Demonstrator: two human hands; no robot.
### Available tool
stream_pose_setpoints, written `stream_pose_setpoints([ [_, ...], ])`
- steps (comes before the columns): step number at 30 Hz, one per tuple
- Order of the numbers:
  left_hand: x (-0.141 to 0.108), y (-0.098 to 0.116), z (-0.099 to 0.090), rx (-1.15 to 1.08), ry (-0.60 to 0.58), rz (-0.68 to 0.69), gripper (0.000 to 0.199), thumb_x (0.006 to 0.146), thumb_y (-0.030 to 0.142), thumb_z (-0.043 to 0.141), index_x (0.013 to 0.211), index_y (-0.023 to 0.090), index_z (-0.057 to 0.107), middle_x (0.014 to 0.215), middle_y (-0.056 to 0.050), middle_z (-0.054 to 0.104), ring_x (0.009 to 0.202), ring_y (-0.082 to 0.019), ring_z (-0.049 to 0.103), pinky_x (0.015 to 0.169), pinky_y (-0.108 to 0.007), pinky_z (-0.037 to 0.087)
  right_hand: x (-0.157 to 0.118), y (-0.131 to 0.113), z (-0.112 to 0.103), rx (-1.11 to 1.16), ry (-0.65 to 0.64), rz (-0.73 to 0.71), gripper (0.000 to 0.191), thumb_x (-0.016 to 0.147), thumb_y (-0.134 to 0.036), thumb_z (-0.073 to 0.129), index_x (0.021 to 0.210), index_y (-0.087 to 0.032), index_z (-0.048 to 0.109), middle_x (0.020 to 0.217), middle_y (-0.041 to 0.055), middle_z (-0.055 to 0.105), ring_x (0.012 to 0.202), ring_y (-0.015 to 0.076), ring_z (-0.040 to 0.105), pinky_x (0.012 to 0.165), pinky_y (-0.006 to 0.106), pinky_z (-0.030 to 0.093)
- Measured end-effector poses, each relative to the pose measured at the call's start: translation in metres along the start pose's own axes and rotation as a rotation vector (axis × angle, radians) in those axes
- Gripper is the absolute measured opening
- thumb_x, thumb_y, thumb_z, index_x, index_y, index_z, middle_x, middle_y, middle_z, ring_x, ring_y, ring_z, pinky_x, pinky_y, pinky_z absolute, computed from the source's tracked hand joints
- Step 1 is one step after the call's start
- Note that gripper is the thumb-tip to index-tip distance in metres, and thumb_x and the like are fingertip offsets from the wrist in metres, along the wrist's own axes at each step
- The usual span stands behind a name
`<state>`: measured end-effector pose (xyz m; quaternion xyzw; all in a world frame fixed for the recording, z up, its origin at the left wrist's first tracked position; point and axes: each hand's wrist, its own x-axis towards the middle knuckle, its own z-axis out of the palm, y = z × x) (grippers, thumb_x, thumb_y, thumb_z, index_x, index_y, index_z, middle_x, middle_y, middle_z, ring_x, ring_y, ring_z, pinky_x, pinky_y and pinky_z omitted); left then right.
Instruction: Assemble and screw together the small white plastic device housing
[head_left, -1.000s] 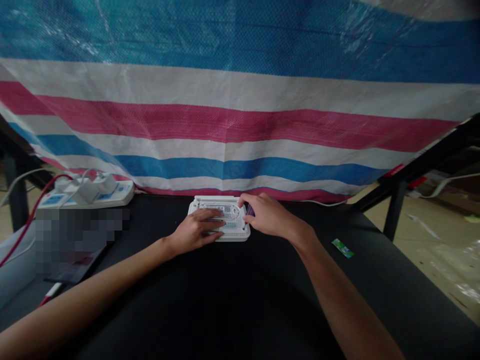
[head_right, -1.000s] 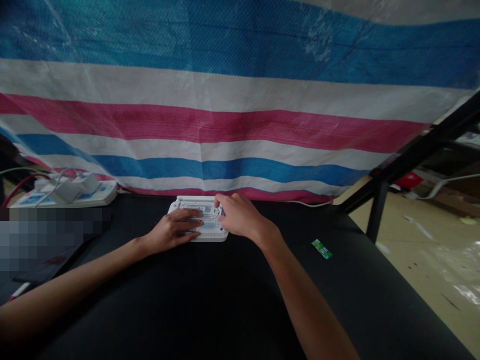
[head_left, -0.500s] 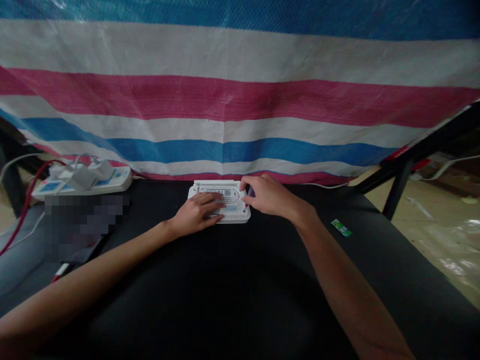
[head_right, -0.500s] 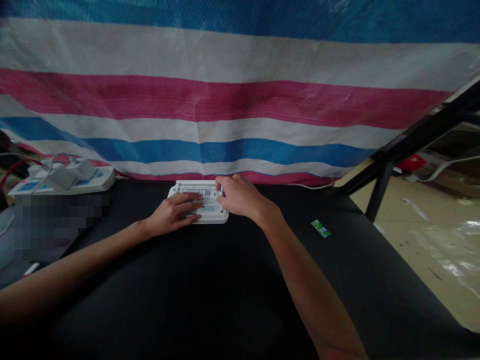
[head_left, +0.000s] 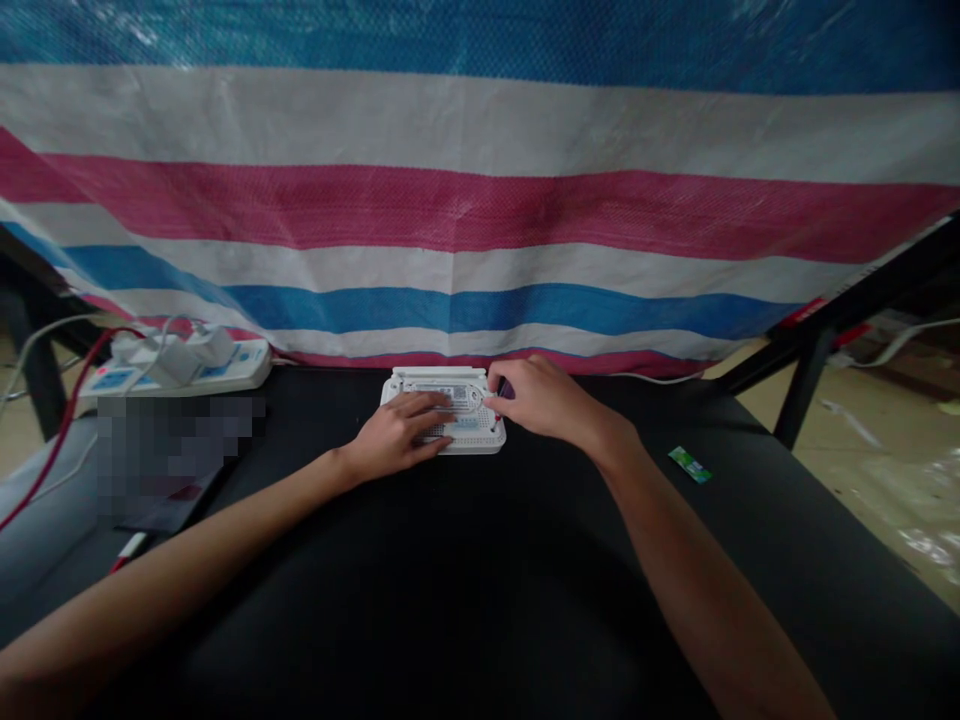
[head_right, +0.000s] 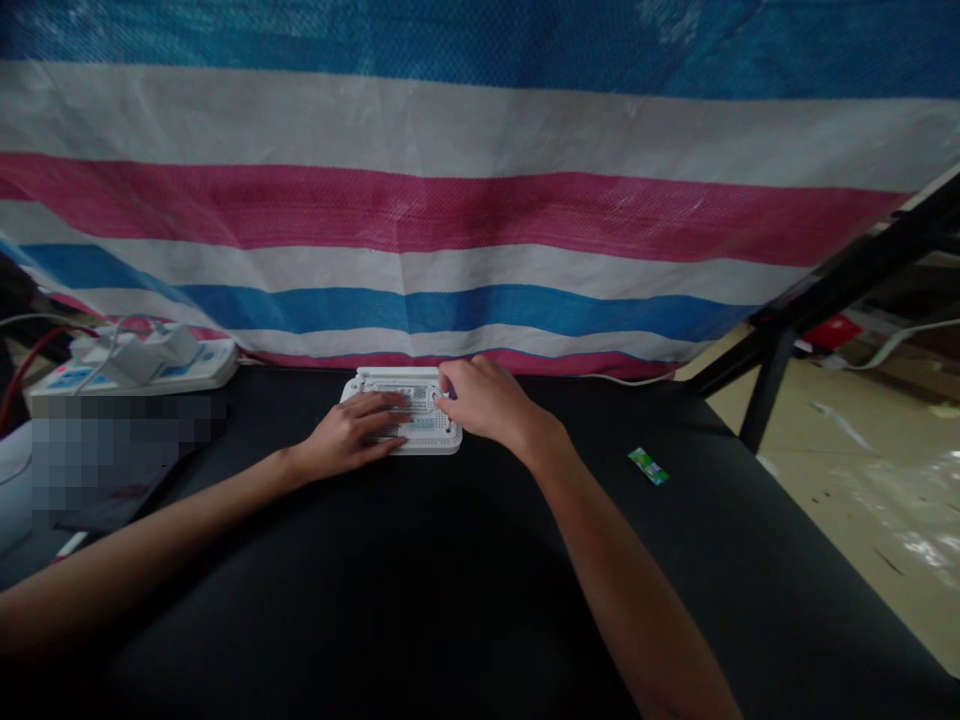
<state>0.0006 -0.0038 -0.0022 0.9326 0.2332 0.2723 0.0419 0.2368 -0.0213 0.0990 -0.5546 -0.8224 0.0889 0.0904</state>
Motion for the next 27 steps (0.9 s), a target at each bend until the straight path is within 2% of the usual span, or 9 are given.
stream_pose_setpoints([
  [5, 0.0001, -0.0001, -0.0002, -0.005, -0.007, -0.004, 0.03, 0.095, 0.035, 0.055, 0.119, 0.018, 0.063, 0.125, -0.011, 0.061, 0.119, -0.026, 0.056, 0.099, -0.045, 0.049, 0.0006, -0.0002, 0.0007, -0.014, 0.001, 0.017, 0.008, 0.082, -0.026, 0.066, 0.086, -0.02, 0.065, 0.085, 0.005, 0.071, 0.08, 0.019, 0.063, 0.07, 0.028, 0.04],
  [9, 0.0006, 0.0005, 0.0009, -0.002, 0.001, 0.005, 0.03, 0.095, 0.034, 0.055, 0.118, 0.017, 0.063, 0.125, -0.011, 0.061, 0.121, -0.026, 0.055, 0.102, -0.045, 0.048, -0.0004, 0.0016, 0.0012, -0.035, 0.009, 0.013, 0.019, 0.08, -0.029, 0.07, 0.095, -0.021, 0.064, 0.091, 0.0057, 0.071, 0.084, 0.021, 0.065, 0.071, 0.028, 0.042],
  [14, 0.0009, 0.001, 0.0014, 0.004, 0.004, 0.008, 0.03, 0.095, 0.034, 0.054, 0.118, 0.017, 0.063, 0.124, -0.011, 0.062, 0.119, -0.026, 0.056, 0.1, -0.044, 0.049, -0.0005, 0.0045, 0.0036, -0.019, 0.001, -0.016, 0.03, 0.074, -0.018, 0.071, 0.103, -0.02, 0.062, 0.096, 0.0066, 0.072, 0.089, 0.0224, 0.066, 0.075, 0.028, 0.044],
  [19, 0.0005, 0.0008, 0.0009, 0.014, 0.002, 0.011, 0.031, 0.095, 0.035, 0.054, 0.119, 0.017, 0.062, 0.125, -0.012, 0.061, 0.119, -0.026, 0.056, 0.101, -0.045, 0.048, 0.0016, 0.0001, 0.0074, -0.019, 0.003, -0.073, 0.027, 0.077, -0.012, 0.063, 0.103, -0.02, 0.063, 0.094, 0.006, 0.072, 0.086, 0.0211, 0.065, 0.075, 0.028, 0.044],
  [27, 0.0002, 0.0021, -0.0005, 0.011, -0.009, 0.004, 0.031, 0.095, 0.035, 0.054, 0.12, 0.018, 0.062, 0.126, -0.011, 0.06, 0.119, -0.026, 0.056, 0.1, -0.045, 0.049, 0.0023, -0.0003, 0.0051, -0.024, 0.01, -0.029, 0.018, 0.08, -0.02, 0.068, 0.098, -0.019, 0.066, 0.093, 0.0074, 0.071, 0.09, 0.0223, 0.064, 0.076, 0.029, 0.044],
])
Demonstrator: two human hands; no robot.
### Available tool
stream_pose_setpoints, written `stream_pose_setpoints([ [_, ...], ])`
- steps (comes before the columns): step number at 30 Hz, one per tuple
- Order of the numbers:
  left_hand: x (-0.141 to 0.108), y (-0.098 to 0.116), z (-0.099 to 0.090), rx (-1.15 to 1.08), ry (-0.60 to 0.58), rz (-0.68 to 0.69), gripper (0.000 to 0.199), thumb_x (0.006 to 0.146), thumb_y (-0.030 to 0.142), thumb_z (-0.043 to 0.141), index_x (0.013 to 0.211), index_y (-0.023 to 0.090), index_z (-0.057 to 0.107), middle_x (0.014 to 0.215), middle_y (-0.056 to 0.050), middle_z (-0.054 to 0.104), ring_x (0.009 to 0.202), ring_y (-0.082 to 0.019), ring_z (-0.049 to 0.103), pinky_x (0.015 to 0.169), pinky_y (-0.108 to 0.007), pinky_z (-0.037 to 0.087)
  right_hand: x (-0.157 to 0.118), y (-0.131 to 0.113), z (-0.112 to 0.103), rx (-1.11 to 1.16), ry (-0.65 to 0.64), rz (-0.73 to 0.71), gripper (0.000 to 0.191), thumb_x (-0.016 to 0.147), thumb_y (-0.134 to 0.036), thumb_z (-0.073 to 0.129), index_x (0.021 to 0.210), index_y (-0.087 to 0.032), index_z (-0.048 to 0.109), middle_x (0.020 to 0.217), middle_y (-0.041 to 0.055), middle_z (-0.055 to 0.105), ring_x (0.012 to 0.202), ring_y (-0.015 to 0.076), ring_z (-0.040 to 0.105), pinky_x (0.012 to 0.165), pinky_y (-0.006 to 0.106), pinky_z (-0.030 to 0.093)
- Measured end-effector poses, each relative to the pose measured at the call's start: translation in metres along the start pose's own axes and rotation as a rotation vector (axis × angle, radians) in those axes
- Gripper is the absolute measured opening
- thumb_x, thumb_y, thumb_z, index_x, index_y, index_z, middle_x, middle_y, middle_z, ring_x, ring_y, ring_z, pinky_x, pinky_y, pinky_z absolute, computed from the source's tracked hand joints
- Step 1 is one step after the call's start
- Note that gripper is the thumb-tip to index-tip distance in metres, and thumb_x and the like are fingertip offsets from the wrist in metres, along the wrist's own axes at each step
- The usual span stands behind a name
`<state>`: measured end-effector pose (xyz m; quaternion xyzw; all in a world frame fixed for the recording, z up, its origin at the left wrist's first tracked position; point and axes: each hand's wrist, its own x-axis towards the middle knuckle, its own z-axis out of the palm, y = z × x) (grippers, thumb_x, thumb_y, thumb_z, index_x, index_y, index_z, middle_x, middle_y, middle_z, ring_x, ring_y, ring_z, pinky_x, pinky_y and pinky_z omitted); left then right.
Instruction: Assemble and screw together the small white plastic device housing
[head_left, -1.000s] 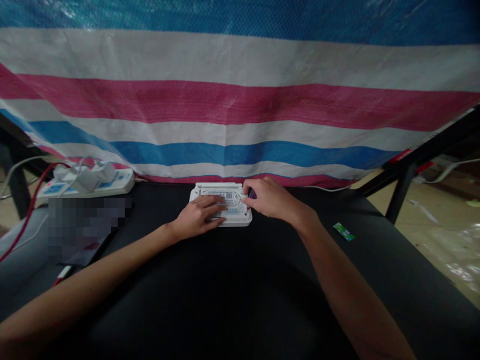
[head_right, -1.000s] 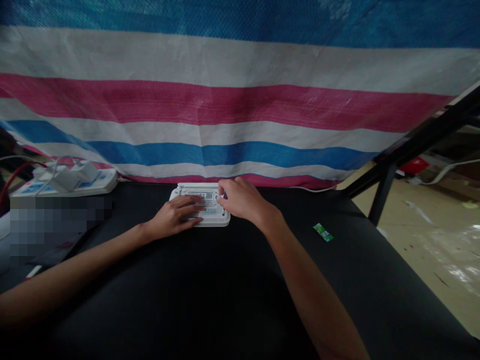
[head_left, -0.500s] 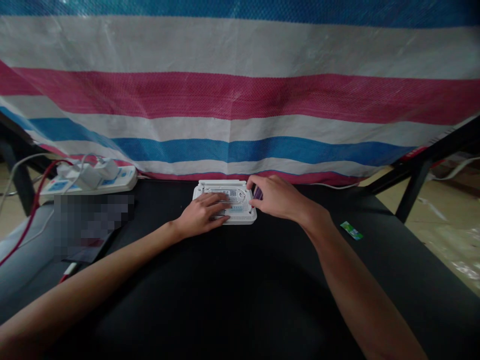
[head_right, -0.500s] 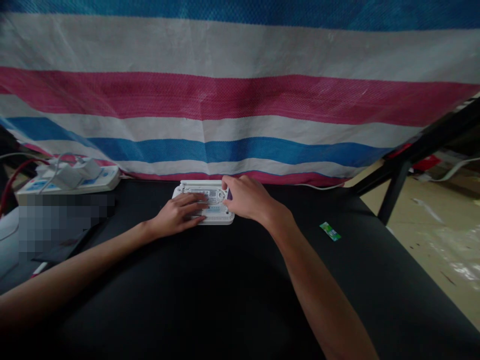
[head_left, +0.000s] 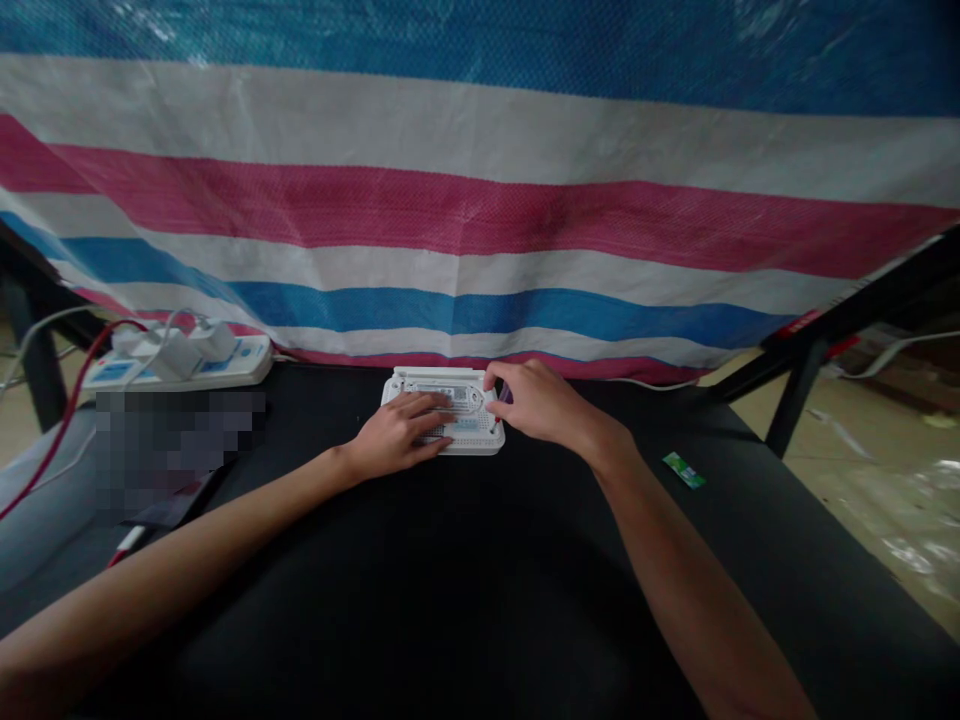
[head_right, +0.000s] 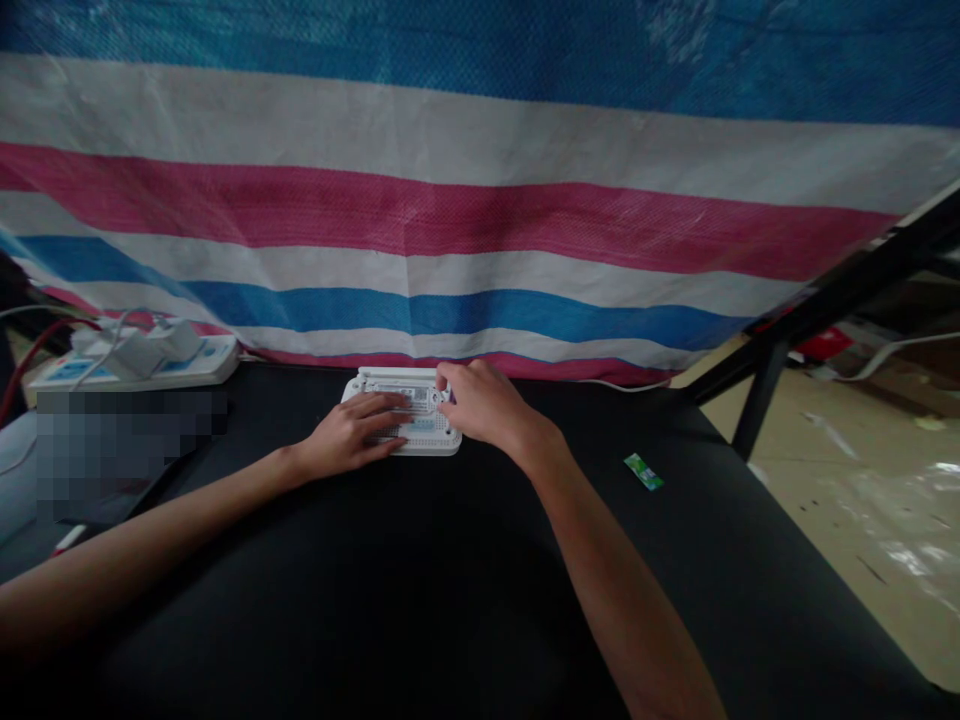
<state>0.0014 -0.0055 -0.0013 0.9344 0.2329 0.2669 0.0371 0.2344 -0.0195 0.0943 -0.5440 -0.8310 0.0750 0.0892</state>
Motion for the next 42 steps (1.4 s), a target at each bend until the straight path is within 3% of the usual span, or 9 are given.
stream_pose_setpoints([
  [6, 0.0, 0.0, 0.0, 0.003, 0.001, 0.004, 0.031, 0.095, 0.034, 0.054, 0.12, 0.018, 0.062, 0.126, -0.011, 0.061, 0.12, -0.026, 0.056, 0.101, -0.046, 0.048, -0.002, 0.0, -0.004, 0.036, -0.01, 0.01, 0.012, 0.081, -0.021, 0.067, 0.092, -0.019, 0.067, 0.089, 0.0068, 0.072, 0.085, 0.0206, 0.065, 0.073, 0.029, 0.045],
  [13, 0.0, -0.001, 0.0, 0.004, 0.001, -0.001, 0.031, 0.095, 0.035, 0.054, 0.119, 0.018, 0.062, 0.126, -0.012, 0.061, 0.119, -0.026, 0.057, 0.1, -0.045, 0.049, -0.003, 0.0, -0.005, 0.138, -0.056, -0.043, 0.04, 0.075, -0.007, 0.066, 0.113, -0.02, 0.064, 0.093, 0.0049, 0.073, 0.084, 0.0181, 0.067, 0.076, 0.025, 0.045],
  [20, -0.001, -0.002, 0.002, 0.004, -0.001, -0.001, 0.032, 0.095, 0.035, 0.054, 0.12, 0.017, 0.062, 0.126, -0.012, 0.061, 0.118, -0.027, 0.057, 0.099, -0.045, 0.049, -0.003, -0.001, -0.006, 0.202, -0.137, 0.023, 0.043, 0.079, -0.008, 0.06, 0.12, -0.018, 0.061, 0.081, 0.0033, 0.071, 0.051, 0.0103, 0.059, 0.055, 0.022, 0.042],
  [23, 0.0, 0.0, 0.001, 0.014, -0.004, 0.0, 0.033, 0.095, 0.035, 0.054, 0.121, 0.017, 0.062, 0.126, -0.012, 0.061, 0.118, -0.028, 0.057, 0.098, -0.046, 0.05, -0.005, -0.004, -0.009, 0.162, -0.117, 0.038, 0.037, 0.08, -0.014, 0.063, 0.117, -0.018, 0.062, 0.079, 0.0036, 0.07, 0.046, 0.0094, 0.056, 0.053, 0.022, 0.041],
  [31, 0.0, 0.0, 0.0, 0.015, -0.001, 0.004, 0.031, 0.095, 0.034, 0.054, 0.12, 0.017, 0.062, 0.126, -0.011, 0.061, 0.12, -0.026, 0.056, 0.101, -0.045, 0.049, -0.004, -0.003, -0.009, 0.072, -0.057, 0.045, 0.009, 0.084, -0.023, 0.064, 0.089, -0.017, 0.069, 0.083, 0.0061, 0.07, 0.066, 0.015, 0.065, 0.064, 0.025, 0.045],
  [34, 0.001, 0.0, -0.001, 0.008, -0.004, 0.0, 0.031, 0.095, 0.034, 0.054, 0.121, 0.018, 0.061, 0.126, -0.011, 0.061, 0.12, -0.026, 0.056, 0.1, -0.046, 0.049, -0.003, 0.001, -0.005, 0.064, -0.012, 0.03, 0.016, 0.082, -0.025, 0.066, 0.097, -0.018, 0.068, 0.089, 0.0078, 0.072, 0.081, 0.0198, 0.067, 0.073, 0.028, 0.047],
  [37, 0.001, 0.001, -0.001, 0.006, -0.01, -0.001, 0.032, 0.095, 0.034, 0.054, 0.122, 0.018, 0.061, 0.126, -0.012, 0.061, 0.12, -0.027, 0.056, 0.1, -0.046, 0.049, -0.004, 0.004, -0.004, 0.142, -0.033, -0.036, 0.035, 0.08, -0.015, 0.064, 0.114, -0.02, 0.063, 0.096, 0.0068, 0.072, 0.088, 0.0195, 0.067, 0.077, 0.027, 0.048],
  [39, 0.0, 0.0, 0.0, 0.007, 0.0, 0.003, 0.032, 0.095, 0.034, 0.054, 0.122, 0.018, 0.062, 0.125, -0.012, 0.061, 0.12, -0.027, 0.056, 0.1, -0.046, 0.05, -0.004, 0.007, -0.005, 0.227, -0.101, -0.054, 0.041, 0.081, -0.01, 0.059, 0.121, -0.02, 0.059, 0.094, 0.0055, 0.072, 0.077, 0.0155, 0.069, 0.071, 0.024, 0.049],
  [42, 0.0, -0.001, 0.001, 0.009, 0.011, 0.006, 0.032, 0.094, 0.034, 0.055, 0.121, 0.019, 0.062, 0.126, -0.011, 0.061, 0.12, -0.026, 0.056, 0.101, -0.045, 0.049, -0.006, 0.008, -0.008, 0.32, -0.216, 0.011, 0.036, 0.085, -0.012, 0.054, 0.121, -0.019, 0.057, 0.088, 0.0045, 0.07, 0.051, 0.0093, 0.063, 0.055, 0.02, 0.047],
])
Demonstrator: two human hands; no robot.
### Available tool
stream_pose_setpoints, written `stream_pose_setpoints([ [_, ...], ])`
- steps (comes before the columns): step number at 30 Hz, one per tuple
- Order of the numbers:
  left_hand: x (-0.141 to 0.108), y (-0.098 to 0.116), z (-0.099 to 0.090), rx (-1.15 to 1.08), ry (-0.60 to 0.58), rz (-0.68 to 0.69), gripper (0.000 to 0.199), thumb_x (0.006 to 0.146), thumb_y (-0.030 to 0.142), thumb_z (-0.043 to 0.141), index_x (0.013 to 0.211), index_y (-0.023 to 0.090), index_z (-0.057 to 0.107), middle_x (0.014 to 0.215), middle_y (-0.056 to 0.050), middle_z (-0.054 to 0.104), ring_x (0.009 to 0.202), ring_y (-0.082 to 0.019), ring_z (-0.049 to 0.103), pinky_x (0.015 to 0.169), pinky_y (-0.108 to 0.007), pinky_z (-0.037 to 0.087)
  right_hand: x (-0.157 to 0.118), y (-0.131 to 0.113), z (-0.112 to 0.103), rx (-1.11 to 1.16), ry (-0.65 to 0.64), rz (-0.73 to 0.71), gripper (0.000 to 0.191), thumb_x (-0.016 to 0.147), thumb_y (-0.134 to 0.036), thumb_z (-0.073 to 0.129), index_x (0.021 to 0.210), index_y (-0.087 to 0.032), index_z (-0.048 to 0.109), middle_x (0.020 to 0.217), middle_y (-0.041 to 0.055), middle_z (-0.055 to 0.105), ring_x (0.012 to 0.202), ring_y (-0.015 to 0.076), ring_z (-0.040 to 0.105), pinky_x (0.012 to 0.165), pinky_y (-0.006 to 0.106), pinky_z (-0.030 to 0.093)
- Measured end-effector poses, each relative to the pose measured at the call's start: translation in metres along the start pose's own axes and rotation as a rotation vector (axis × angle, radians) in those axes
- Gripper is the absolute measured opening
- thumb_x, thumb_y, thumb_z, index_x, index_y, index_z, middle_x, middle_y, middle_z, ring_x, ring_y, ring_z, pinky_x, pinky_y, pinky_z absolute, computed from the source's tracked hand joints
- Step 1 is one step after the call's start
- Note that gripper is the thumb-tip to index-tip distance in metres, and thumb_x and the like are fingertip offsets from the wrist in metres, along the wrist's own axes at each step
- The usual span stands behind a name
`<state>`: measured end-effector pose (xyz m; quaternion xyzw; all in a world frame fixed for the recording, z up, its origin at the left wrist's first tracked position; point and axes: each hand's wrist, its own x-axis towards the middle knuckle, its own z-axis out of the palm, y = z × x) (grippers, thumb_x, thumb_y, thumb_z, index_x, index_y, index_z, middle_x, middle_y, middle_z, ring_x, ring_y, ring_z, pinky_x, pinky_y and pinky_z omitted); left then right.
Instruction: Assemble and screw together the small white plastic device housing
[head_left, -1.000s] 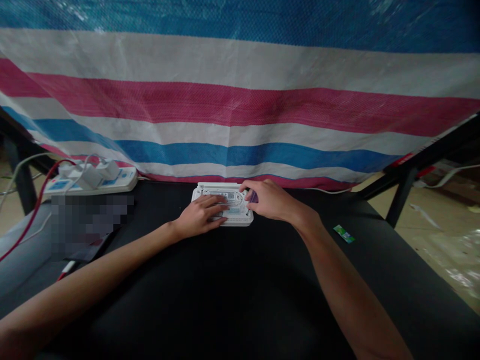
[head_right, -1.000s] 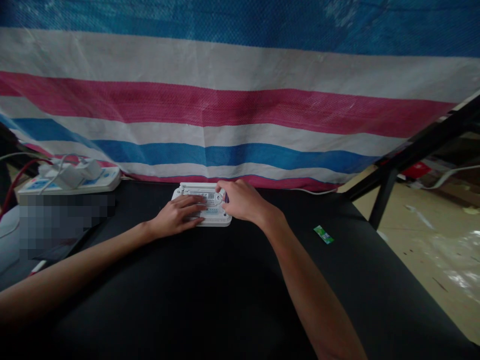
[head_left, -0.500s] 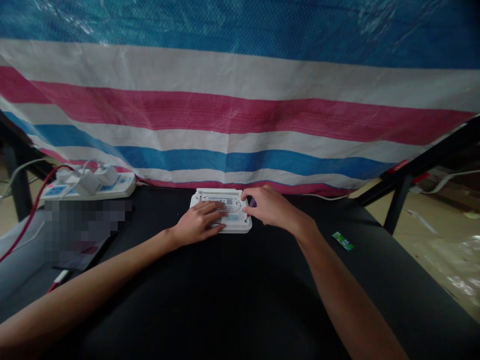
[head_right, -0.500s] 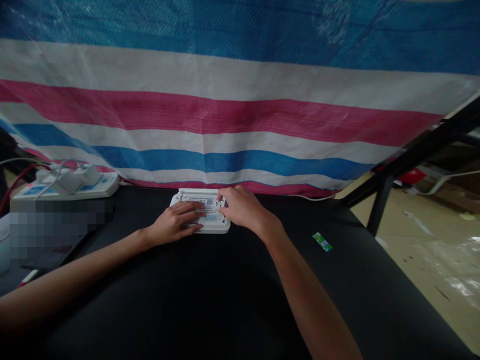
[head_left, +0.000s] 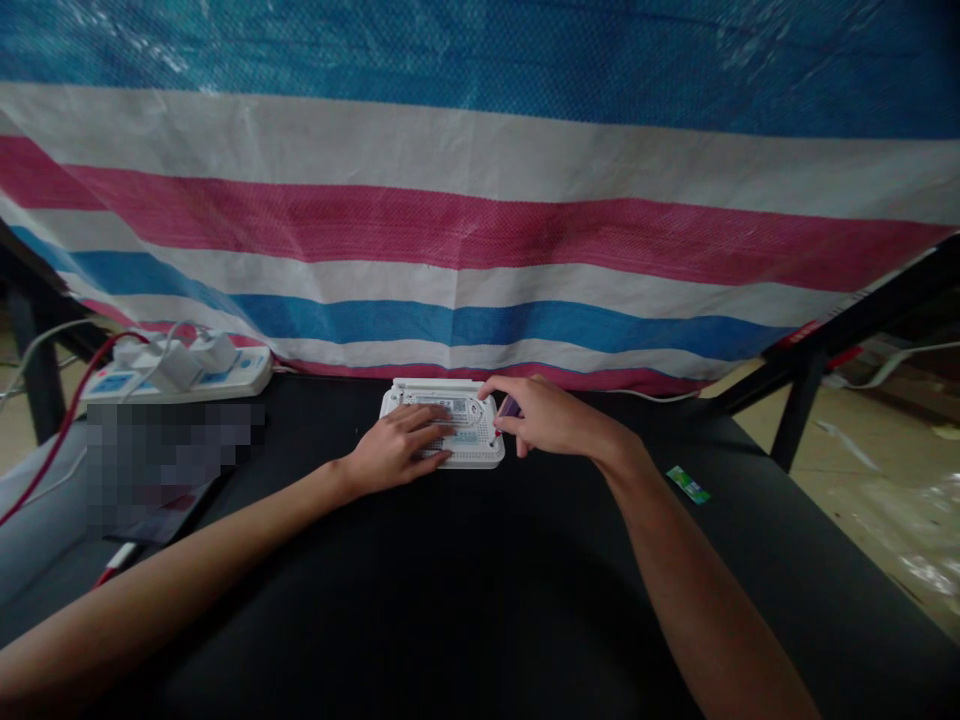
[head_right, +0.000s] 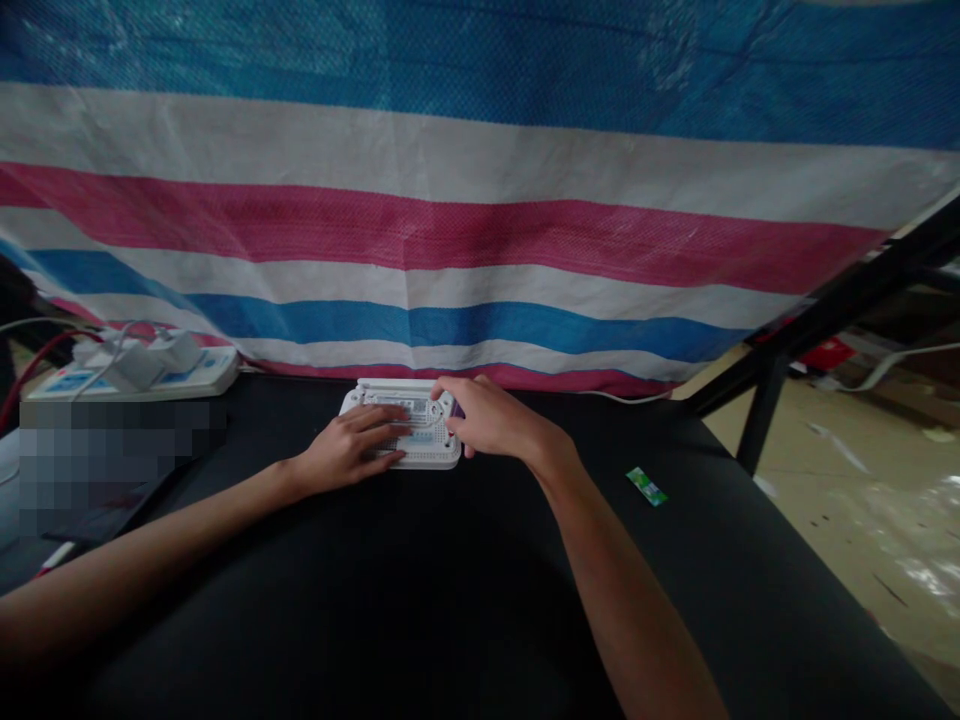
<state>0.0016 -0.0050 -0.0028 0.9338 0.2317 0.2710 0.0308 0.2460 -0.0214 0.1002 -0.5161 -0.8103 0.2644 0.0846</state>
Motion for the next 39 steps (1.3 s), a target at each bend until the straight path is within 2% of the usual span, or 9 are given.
stream_pose_setpoints([
  [5, 0.0, 0.001, 0.0, 0.002, -0.007, -0.006, 0.032, 0.095, 0.034, 0.054, 0.122, 0.019, 0.061, 0.126, -0.011, 0.061, 0.12, -0.026, 0.056, 0.1, -0.045, 0.049, -0.002, -0.01, 0.003, -0.049, 0.045, 0.086, 0.026, 0.09, -0.021, 0.052, 0.115, -0.019, 0.059, 0.094, 0.007, 0.068, 0.037, 0.0043, 0.052, 0.04, 0.019, 0.039],
  [8, 0.001, 0.002, -0.001, -0.001, 0.005, -0.004, 0.031, 0.095, 0.034, 0.053, 0.121, 0.018, 0.062, 0.124, -0.012, 0.061, 0.118, -0.026, 0.057, 0.099, -0.046, 0.05, -0.001, -0.015, 0.006, -0.105, 0.093, 0.125, 0.024, 0.092, -0.028, 0.05, 0.11, -0.017, 0.061, 0.094, 0.0091, 0.067, 0.039, 0.0058, 0.051, 0.04, 0.021, 0.038],
  [12, 0.001, 0.002, 0.0, -0.001, 0.005, -0.004, 0.032, 0.095, 0.034, 0.054, 0.122, 0.018, 0.061, 0.125, -0.012, 0.061, 0.119, -0.026, 0.057, 0.1, -0.047, 0.05, 0.0, -0.011, 0.006, -0.194, 0.167, 0.046, 0.027, 0.087, -0.024, 0.058, 0.113, -0.018, 0.061, 0.099, 0.0109, 0.07, 0.076, 0.0182, 0.067, 0.066, 0.026, 0.048],
  [16, 0.0, 0.001, 0.001, 0.004, 0.004, -0.004, 0.031, 0.095, 0.033, 0.054, 0.121, 0.019, 0.062, 0.125, -0.011, 0.061, 0.119, -0.027, 0.056, 0.1, -0.047, 0.049, -0.001, -0.008, 0.005, -0.197, 0.135, -0.05, 0.044, 0.082, -0.012, 0.058, 0.126, -0.02, 0.056, 0.105, 0.0099, 0.071, 0.098, 0.0221, 0.065, 0.08, 0.028, 0.047],
  [19, 0.0, 0.001, 0.002, 0.012, 0.008, 0.0, 0.03, 0.094, 0.033, 0.055, 0.12, 0.018, 0.062, 0.125, -0.011, 0.061, 0.119, -0.026, 0.056, 0.1, -0.046, 0.049, -0.003, -0.016, 0.006, -0.221, 0.106, -0.051, 0.04, 0.084, -0.01, 0.054, 0.123, -0.02, 0.058, 0.102, 0.0099, 0.07, 0.093, 0.0216, 0.065, 0.076, 0.028, 0.046],
  [22, -0.001, 0.0, 0.002, 0.017, 0.007, 0.002, 0.03, 0.095, 0.033, 0.055, 0.119, 0.017, 0.062, 0.126, -0.012, 0.061, 0.118, -0.026, 0.056, 0.1, -0.046, 0.049, -0.003, -0.024, 0.006, -0.228, 0.077, -0.008, 0.036, 0.086, -0.011, 0.052, 0.12, -0.019, 0.061, 0.09, 0.0081, 0.07, 0.076, 0.0171, 0.065, 0.065, 0.025, 0.044],
  [25, -0.001, 0.0, 0.002, 0.019, 0.008, 0.003, 0.032, 0.095, 0.033, 0.054, 0.122, 0.018, 0.061, 0.126, -0.012, 0.06, 0.12, -0.026, 0.056, 0.1, -0.046, 0.049, -0.001, -0.022, 0.004, -0.236, 0.122, 0.029, 0.028, 0.088, -0.018, 0.056, 0.115, -0.019, 0.063, 0.087, 0.0071, 0.068, 0.066, 0.0147, 0.063, 0.059, 0.025, 0.042],
  [31, -0.001, -0.001, 0.001, 0.022, -0.015, -0.001, 0.033, 0.095, 0.034, 0.054, 0.123, 0.018, 0.06, 0.128, -0.012, 0.059, 0.122, -0.027, 0.054, 0.101, -0.047, 0.049, 0.001, -0.013, 0.004, -0.36, 0.191, 0.062, 0.014, 0.088, -0.031, 0.06, 0.092, -0.018, 0.065, 0.085, 0.0088, 0.069, 0.081, 0.0217, 0.064, 0.065, 0.028, 0.042],
  [39, -0.001, 0.001, 0.003, 0.025, 0.011, 0.009, 0.03, 0.096, 0.033, 0.053, 0.12, 0.017, 0.061, 0.126, -0.011, 0.061, 0.12, -0.026, 0.056, 0.101, -0.046, 0.049, -0.004, -0.029, 0.005, -0.525, 0.168, 0.075, 0.02, 0.083, -0.021, 0.053, 0.098, -0.015, 0.064, 0.082, 0.0111, 0.071, 0.076, 0.024, 0.065, 0.062, 0.032, 0.038],
])
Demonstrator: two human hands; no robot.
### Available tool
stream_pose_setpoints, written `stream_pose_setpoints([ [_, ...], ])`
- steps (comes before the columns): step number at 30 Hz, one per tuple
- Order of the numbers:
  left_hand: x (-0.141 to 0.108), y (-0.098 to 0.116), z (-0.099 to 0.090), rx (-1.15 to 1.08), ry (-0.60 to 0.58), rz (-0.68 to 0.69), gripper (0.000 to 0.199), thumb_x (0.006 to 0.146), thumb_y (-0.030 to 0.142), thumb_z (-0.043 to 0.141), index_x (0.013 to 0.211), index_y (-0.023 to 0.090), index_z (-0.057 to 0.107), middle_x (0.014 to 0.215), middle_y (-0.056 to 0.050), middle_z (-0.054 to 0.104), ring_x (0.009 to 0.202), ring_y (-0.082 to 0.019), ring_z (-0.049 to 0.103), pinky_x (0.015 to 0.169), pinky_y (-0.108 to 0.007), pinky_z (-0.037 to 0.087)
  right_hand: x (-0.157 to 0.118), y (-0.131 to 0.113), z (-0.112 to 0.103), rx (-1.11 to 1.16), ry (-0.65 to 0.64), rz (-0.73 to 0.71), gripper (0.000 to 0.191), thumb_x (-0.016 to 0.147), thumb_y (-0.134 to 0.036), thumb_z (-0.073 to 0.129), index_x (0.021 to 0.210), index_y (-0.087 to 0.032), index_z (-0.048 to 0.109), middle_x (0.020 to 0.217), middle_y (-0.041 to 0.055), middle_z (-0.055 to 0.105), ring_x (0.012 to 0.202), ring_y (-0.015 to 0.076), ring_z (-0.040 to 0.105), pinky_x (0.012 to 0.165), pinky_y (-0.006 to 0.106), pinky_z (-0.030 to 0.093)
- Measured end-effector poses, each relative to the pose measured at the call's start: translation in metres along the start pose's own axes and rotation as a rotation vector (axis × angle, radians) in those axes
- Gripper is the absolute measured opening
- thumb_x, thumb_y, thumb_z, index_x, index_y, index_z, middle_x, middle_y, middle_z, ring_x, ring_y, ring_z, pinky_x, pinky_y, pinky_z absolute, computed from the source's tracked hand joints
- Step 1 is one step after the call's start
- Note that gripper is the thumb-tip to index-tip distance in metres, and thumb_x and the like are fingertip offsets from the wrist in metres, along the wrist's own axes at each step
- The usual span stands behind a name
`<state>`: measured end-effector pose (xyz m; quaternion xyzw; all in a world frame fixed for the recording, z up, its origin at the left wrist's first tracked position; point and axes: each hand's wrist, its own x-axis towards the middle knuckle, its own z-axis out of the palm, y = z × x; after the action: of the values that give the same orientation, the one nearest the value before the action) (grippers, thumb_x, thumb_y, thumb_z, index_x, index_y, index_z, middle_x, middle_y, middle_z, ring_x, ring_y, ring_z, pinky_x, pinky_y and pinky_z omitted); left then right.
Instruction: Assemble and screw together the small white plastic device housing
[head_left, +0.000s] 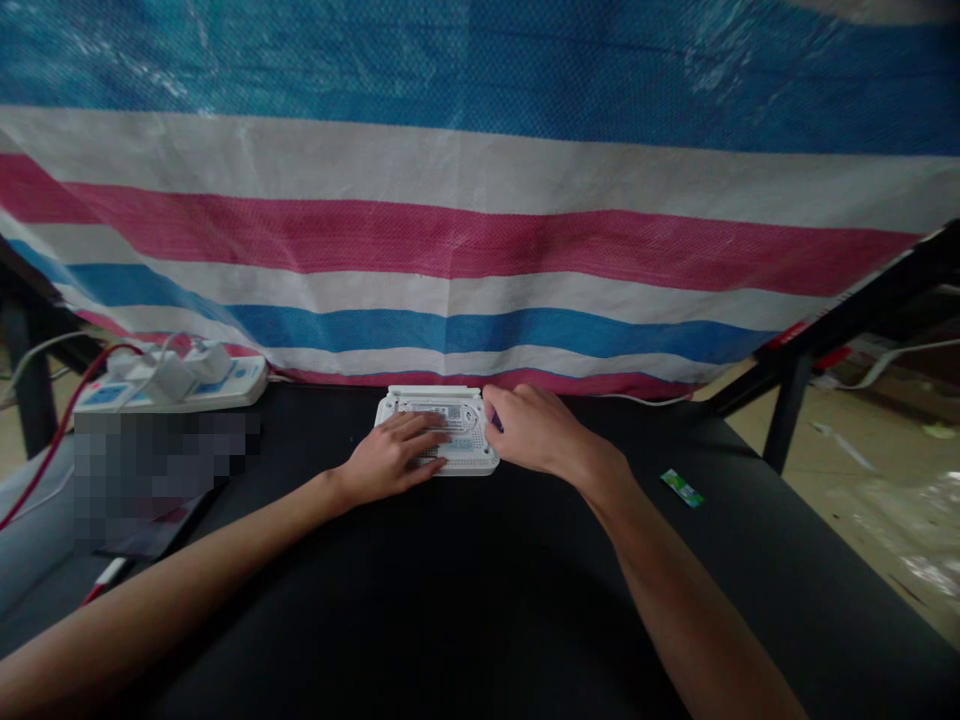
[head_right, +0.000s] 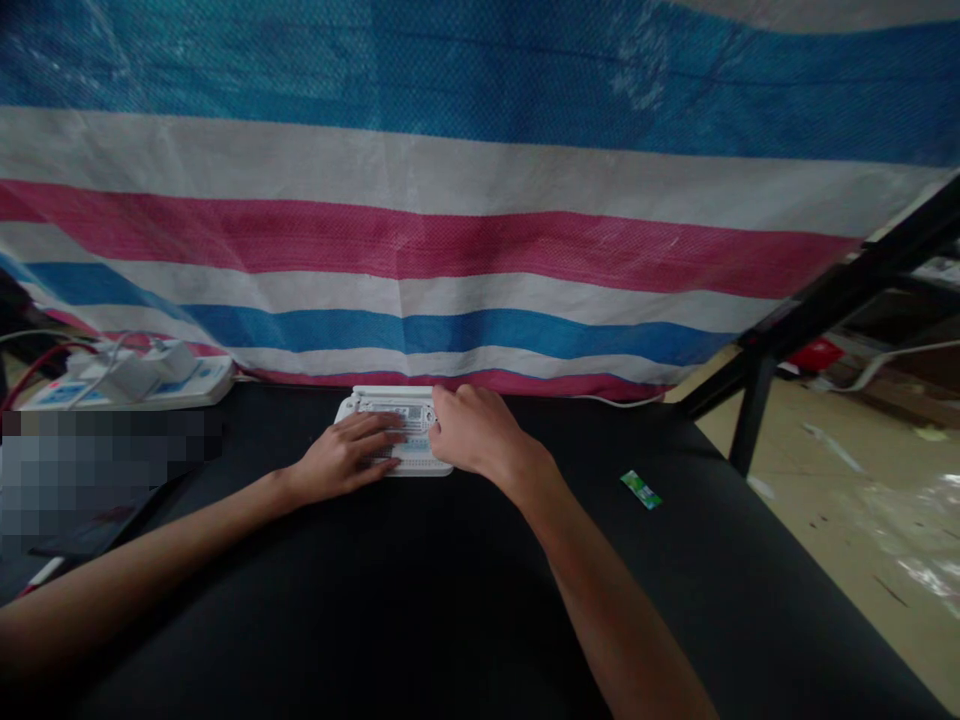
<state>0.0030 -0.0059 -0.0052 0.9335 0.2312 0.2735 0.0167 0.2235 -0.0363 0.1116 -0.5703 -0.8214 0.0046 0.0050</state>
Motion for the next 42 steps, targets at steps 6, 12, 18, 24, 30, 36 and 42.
stream_pose_setpoints([
  [6, 0.0, -0.001, 0.0, 0.01, -0.01, -0.009, 0.031, 0.095, 0.034, 0.053, 0.121, 0.017, 0.061, 0.128, -0.011, 0.06, 0.121, -0.027, 0.056, 0.1, -0.046, 0.05, 0.004, 0.007, 0.005, 0.05, 0.013, 0.029, 0.02, 0.088, -0.023, 0.049, 0.095, -0.016, 0.066, 0.087, 0.0121, 0.071, 0.083, 0.0234, 0.064, 0.067, 0.032, 0.041],
  [12, -0.001, -0.001, 0.0, 0.015, -0.021, -0.006, 0.032, 0.096, 0.034, 0.053, 0.121, 0.017, 0.061, 0.128, -0.012, 0.06, 0.122, -0.027, 0.055, 0.101, -0.046, 0.049, 0.003, 0.007, 0.003, 0.027, -0.024, 0.052, 0.021, 0.09, -0.03, 0.052, 0.096, -0.016, 0.067, 0.09, 0.0131, 0.072, 0.085, 0.0257, 0.067, 0.068, 0.032, 0.043],
  [18, -0.001, -0.001, -0.001, 0.004, -0.024, -0.004, 0.031, 0.096, 0.033, 0.053, 0.122, 0.018, 0.06, 0.128, -0.011, 0.06, 0.123, -0.026, 0.054, 0.101, -0.046, 0.048, 0.002, 0.002, -0.003, 0.01, -0.05, 0.048, 0.019, 0.088, -0.028, 0.056, 0.095, -0.015, 0.068, 0.09, 0.0131, 0.073, 0.085, 0.0257, 0.068, 0.066, 0.032, 0.043],
  [24, 0.0, 0.0, -0.001, 0.008, -0.021, -0.013, 0.031, 0.096, 0.034, 0.053, 0.122, 0.019, 0.06, 0.129, -0.011, 0.06, 0.122, -0.026, 0.055, 0.101, -0.045, 0.048, 0.001, 0.002, -0.002, 0.002, -0.057, 0.035, 0.019, 0.089, -0.026, 0.055, 0.085, -0.015, 0.07, 0.087, 0.0129, 0.073, 0.084, 0.0254, 0.067, 0.066, 0.032, 0.043],
  [30, 0.0, 0.0, -0.002, 0.009, -0.014, -0.002, 0.031, 0.095, 0.033, 0.053, 0.121, 0.018, 0.06, 0.126, -0.011, 0.061, 0.121, -0.026, 0.055, 0.1, -0.046, 0.049, 0.004, 0.007, 0.003, 0.028, -0.028, 0.024, 0.023, 0.091, -0.03, 0.054, 0.082, -0.016, 0.071, 0.087, 0.0119, 0.073, 0.088, 0.0255, 0.067, 0.069, 0.032, 0.043],
  [36, 0.0, -0.001, -0.001, 0.002, -0.013, -0.001, 0.031, 0.095, 0.035, 0.053, 0.12, 0.017, 0.062, 0.126, -0.011, 0.061, 0.119, -0.026, 0.057, 0.1, -0.045, 0.049, 0.007, 0.011, 0.007, 0.066, 0.006, 0.029, 0.021, 0.089, -0.032, 0.056, 0.083, -0.017, 0.07, 0.087, 0.0105, 0.074, 0.086, 0.0236, 0.067, 0.069, 0.03, 0.043],
  [42, 0.0, -0.002, 0.0, 0.01, 0.001, 0.013, 0.03, 0.096, 0.035, 0.053, 0.118, 0.017, 0.062, 0.126, -0.011, 0.061, 0.119, -0.026, 0.056, 0.1, -0.044, 0.049, 0.007, 0.009, 0.007, 0.044, 0.03, 0.026, 0.012, 0.081, -0.023, 0.06, 0.084, -0.017, 0.069, 0.086, 0.0094, 0.074, 0.083, 0.0238, 0.067, 0.066, 0.03, 0.042],
])
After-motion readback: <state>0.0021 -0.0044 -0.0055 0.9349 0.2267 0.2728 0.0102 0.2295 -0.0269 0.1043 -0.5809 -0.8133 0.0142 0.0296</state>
